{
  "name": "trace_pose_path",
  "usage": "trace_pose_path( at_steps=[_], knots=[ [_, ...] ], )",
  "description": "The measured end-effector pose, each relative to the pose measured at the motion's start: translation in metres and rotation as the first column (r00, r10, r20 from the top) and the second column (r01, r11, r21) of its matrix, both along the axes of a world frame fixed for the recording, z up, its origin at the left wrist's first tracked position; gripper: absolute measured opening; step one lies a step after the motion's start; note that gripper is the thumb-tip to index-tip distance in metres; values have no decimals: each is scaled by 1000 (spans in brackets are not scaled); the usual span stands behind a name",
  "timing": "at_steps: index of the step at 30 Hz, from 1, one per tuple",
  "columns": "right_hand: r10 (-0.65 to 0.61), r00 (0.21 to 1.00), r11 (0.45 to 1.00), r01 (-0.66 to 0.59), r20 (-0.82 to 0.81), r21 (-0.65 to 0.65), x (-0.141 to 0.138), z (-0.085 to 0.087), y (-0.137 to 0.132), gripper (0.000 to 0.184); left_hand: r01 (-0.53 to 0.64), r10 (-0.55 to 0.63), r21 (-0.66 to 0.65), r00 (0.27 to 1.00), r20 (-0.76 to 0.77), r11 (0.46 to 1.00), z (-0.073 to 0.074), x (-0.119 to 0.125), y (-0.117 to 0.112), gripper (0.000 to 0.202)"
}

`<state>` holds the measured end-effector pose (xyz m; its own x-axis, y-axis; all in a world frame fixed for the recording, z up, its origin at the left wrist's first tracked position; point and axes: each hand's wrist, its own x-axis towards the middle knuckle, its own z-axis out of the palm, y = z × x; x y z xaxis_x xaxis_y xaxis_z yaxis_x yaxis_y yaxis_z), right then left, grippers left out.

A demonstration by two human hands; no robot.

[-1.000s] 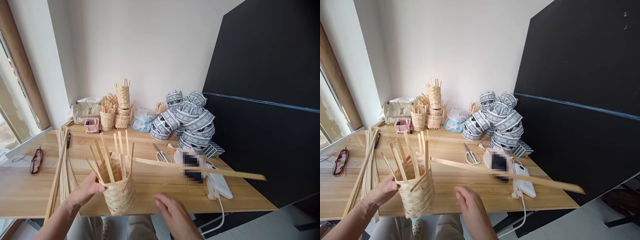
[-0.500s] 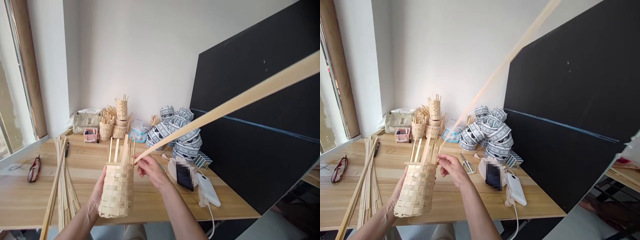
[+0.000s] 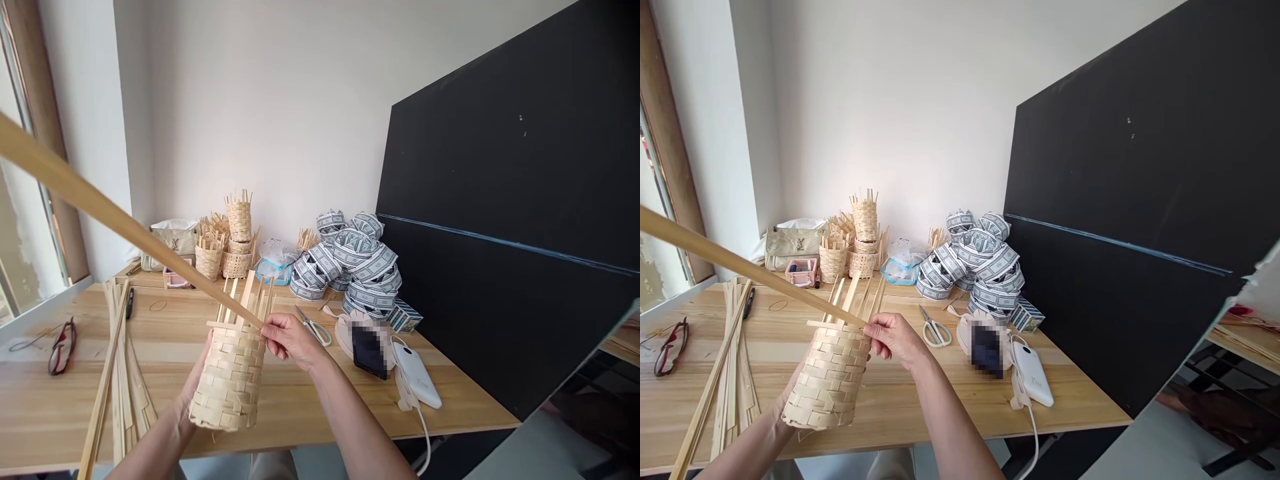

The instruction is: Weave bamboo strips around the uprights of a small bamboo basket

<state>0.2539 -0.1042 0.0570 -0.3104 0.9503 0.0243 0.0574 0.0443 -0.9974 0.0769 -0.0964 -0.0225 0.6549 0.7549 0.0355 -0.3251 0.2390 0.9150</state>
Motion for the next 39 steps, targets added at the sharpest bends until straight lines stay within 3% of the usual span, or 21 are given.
trace_pose_path(
  at_steps=[2, 4, 6, 8, 9, 10, 11, 13, 16, 21, 24, 27, 29, 33, 37, 39],
  knots=[
    [-56, 998, 998, 56, -27, 16, 0, -5, -4, 42, 13, -11, -168, 1000, 12, 986, 0, -1, 2, 70],
    [-126, 991, 991, 128, -33, 49, 0, -10, -8, 40, -119, 113, -231, 993, -42, 966, 4, -6, 6, 62],
    [-201, 980, 974, 200, -1, 102, 1, -14, -12, 36, -418, 405, -81, 904, -136, 905, 12, -15, 9, 52],
    [-277, 959, 949, 264, 60, 170, 2, -16, -17, 31, -659, 678, 161, 721, -141, 735, 24, -26, 9, 44],
    [-314, 945, 935, 290, 95, 205, 1, -17, -20, 29, -702, 747, 274, 655, -114, 657, 30, -31, 7, 40],
    [-348, 929, 920, 312, 127, 237, 0, -18, -22, 28, -692, 766, 369, 635, -99, 621, 38, -35, 4, 35],
    [-379, 912, 905, 330, 155, 268, -2, -19, -24, 27, -651, 757, 445, 646, -101, 615, 44, -37, 0, 32],
    [-422, 887, 880, 353, 185, 316, -5, -22, -28, 26, -536, 694, 533, 706, -142, 655, 56, -35, -10, 28],
    [-440, 877, 870, 364, 194, 332, -11, -28, -32, 27, -395, 588, 570, 784, -200, 720, 65, -24, -24, 26],
    [-442, 870, 877, 369, 217, 307, -13, -39, -33, 25, -293, 506, 657, 849, -155, 694, 69, -16, -26, 31],
    [-418, 888, 888, 354, 191, 295, -13, -44, -34, 25, -43, 342, 680, 887, -312, 732, 79, -27, -18, 37],
    [-389, 906, 898, 331, 169, 291, -11, -47, -35, 27, 251, 91, 603, 874, -478, 757, 94, -37, -10, 44],
    [-365, 918, 906, 311, 156, 289, -11, -49, -36, 28, 358, -20, 574, 859, -511, 737, 104, -38, -6, 46],
    [-333, 935, 919, 293, 120, 265, -10, -50, -37, 28, 428, -6, 601, 818, -575, 675, 119, -33, 0, 49],
    [-308, 943, 926, 268, 122, 264, -10, -47, -39, 25, 476, -24, 573, 782, -623, 667, 125, -30, 6, 56],
    [-291, 949, 931, 252, 119, 264, -11, -45, -40, 24, 472, 27, 585, 763, -646, 659, 126, -32, 8, 56]
  ],
)
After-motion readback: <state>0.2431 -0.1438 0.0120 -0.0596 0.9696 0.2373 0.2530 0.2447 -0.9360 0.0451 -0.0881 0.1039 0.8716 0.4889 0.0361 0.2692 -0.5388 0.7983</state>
